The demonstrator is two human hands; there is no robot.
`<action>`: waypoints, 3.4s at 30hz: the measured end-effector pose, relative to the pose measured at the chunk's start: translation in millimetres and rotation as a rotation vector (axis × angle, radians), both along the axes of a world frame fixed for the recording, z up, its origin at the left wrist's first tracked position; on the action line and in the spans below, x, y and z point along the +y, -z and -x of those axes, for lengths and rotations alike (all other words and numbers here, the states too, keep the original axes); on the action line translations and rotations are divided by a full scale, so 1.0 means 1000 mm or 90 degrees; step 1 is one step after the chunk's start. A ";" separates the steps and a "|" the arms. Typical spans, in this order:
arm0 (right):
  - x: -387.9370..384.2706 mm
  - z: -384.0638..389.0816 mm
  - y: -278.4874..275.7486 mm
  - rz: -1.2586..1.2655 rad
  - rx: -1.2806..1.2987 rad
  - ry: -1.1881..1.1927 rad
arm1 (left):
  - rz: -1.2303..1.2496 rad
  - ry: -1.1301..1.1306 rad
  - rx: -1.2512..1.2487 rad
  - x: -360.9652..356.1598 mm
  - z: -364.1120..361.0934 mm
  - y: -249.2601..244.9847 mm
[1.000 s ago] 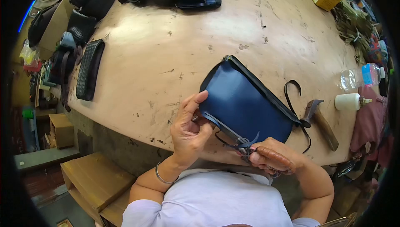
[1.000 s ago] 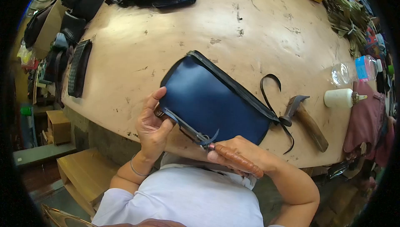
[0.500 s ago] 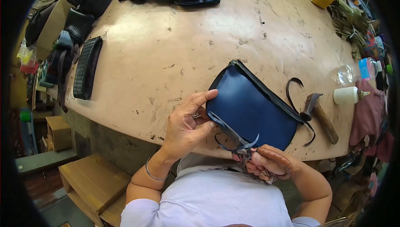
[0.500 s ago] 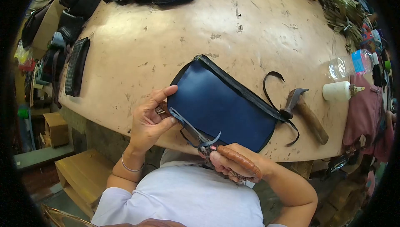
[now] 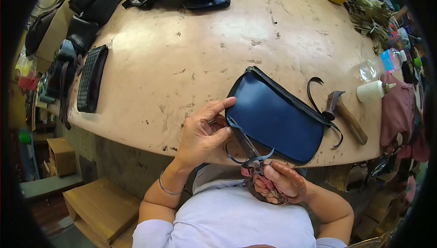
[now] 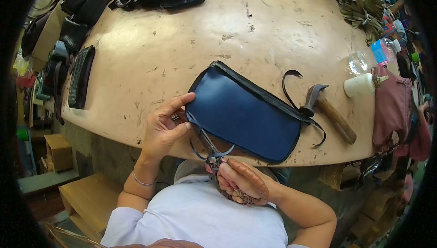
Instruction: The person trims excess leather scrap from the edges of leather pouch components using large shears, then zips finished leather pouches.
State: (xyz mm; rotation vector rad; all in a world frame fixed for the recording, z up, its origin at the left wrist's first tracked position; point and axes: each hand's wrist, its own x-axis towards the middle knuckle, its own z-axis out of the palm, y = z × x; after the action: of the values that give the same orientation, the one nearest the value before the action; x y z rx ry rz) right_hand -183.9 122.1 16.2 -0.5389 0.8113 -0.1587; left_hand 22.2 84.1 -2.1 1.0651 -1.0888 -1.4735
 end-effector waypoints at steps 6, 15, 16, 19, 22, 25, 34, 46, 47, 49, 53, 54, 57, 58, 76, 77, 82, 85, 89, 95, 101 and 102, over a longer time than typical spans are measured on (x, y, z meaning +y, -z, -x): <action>0.010 -0.007 -0.009 -0.042 -0.022 0.025 | 0.023 0.006 0.000 0.004 0.001 0.006; 0.023 -0.018 -0.006 -0.145 -0.099 0.124 | 0.020 0.016 -0.028 0.010 0.006 0.004; 0.026 -0.019 -0.006 -0.146 -0.095 0.132 | 0.024 0.016 -0.030 0.011 0.007 0.005; 0.032 -0.021 -0.007 -0.145 -0.085 0.147 | 0.016 0.018 -0.027 0.014 0.008 0.008; 0.033 -0.019 -0.011 -0.104 -0.058 0.143 | -0.002 0.018 -0.007 0.015 0.008 0.009; 0.030 0.009 -0.011 0.001 0.038 -0.006 | -0.013 0.024 0.030 0.012 0.004 0.017; -0.041 0.071 -0.055 0.822 0.601 0.029 | -0.100 -0.012 0.061 0.001 0.009 0.016; -0.177 0.048 0.020 1.168 0.662 0.086 | 0.127 -0.070 -0.135 -0.013 -0.005 0.024; -0.165 0.044 0.015 1.210 0.549 0.117 | 0.159 -0.064 -0.109 -0.013 -0.008 0.028; -0.135 0.040 0.008 1.079 0.373 0.048 | 0.192 -0.111 -0.052 -0.016 -0.002 0.025; -0.117 0.047 -0.022 0.782 0.245 0.003 | 0.140 -0.123 -0.077 -0.035 0.013 0.005; -0.118 0.048 -0.028 0.794 0.244 0.035 | 0.097 -0.100 -0.119 -0.039 0.017 -0.004; -0.123 0.053 -0.026 0.773 0.250 0.134 | 0.077 -0.029 -0.296 -0.027 0.044 -0.005; -0.124 0.055 -0.019 0.744 0.246 0.153 | 0.086 -0.002 -0.364 -0.020 0.052 -0.002; -0.085 0.082 -0.051 0.949 0.291 0.332 | 0.200 0.347 -0.453 -0.009 0.038 -0.051; -0.088 0.069 -0.041 0.940 0.297 0.339 | 0.159 0.261 -0.300 -0.019 0.051 -0.052; -0.099 0.035 -0.013 0.578 0.030 0.433 | 0.224 0.081 -0.170 -0.063 0.094 -0.027; -0.096 0.029 -0.007 0.580 -0.038 0.472 | 0.190 0.066 -0.189 -0.063 0.104 -0.033; -0.102 0.046 -0.002 0.647 -0.025 0.410 | 0.211 0.101 -0.134 -0.065 0.096 -0.037; -0.098 0.059 -0.002 0.678 0.126 0.364 | 0.281 0.072 -0.219 -0.059 0.109 -0.030; -0.097 0.068 -0.005 0.776 0.302 0.302 | 0.318 0.081 -0.248 -0.056 0.120 -0.027; -0.097 0.067 -0.001 0.791 0.294 0.317 | 0.330 0.082 -0.265 -0.056 0.120 -0.028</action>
State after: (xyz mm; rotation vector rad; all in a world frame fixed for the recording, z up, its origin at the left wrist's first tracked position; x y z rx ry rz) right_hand -250.6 24.8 17.5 -1.5681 1.2488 -1.0684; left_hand -98.3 28.4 25.7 0.9541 -1.7466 -0.9901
